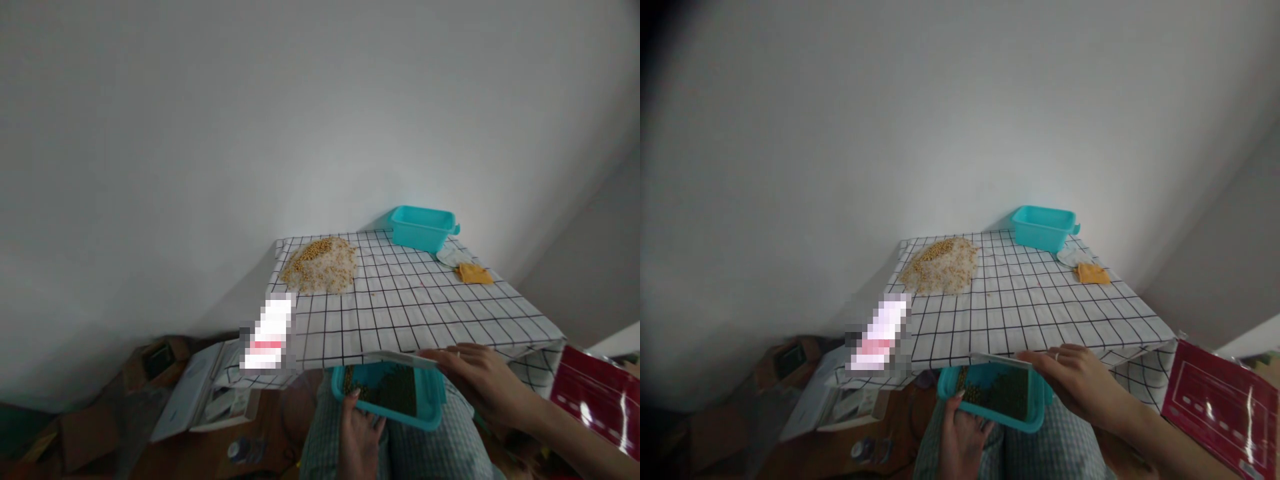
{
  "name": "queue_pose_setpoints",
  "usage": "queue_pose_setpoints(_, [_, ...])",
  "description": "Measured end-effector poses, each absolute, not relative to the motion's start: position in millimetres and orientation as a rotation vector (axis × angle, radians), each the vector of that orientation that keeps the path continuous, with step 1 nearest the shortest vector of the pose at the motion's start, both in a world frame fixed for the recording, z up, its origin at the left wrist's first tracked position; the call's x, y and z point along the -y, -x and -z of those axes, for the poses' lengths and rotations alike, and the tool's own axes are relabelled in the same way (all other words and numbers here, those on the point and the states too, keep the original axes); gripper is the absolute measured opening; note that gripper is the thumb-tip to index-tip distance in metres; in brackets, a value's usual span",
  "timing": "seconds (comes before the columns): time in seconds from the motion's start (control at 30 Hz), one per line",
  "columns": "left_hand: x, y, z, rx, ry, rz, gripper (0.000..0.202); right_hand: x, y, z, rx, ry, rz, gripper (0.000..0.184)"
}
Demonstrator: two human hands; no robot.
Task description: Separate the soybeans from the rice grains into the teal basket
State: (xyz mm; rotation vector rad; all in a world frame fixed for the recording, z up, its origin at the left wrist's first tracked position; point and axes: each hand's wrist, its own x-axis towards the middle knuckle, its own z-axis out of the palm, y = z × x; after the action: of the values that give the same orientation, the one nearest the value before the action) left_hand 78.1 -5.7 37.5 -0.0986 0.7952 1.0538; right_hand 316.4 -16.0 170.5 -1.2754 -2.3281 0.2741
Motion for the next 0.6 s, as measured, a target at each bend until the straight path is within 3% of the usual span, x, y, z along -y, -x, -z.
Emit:
queue_pose_setpoints(0.37, [4.3, -77.9, -34.0, -0.792, 0.151, -1.064, 0.054, -12.9, -330.5, -180.4, 2.026, 1.484, -0.252, 0.038])
queue_pose_setpoints(0.6, [2.2, -76.8, -10.3, -0.842, 0.144, -1.038, 0.038, -89.1, -339.8, -200.1, 2.048, 1.814, 0.256, 0.042])
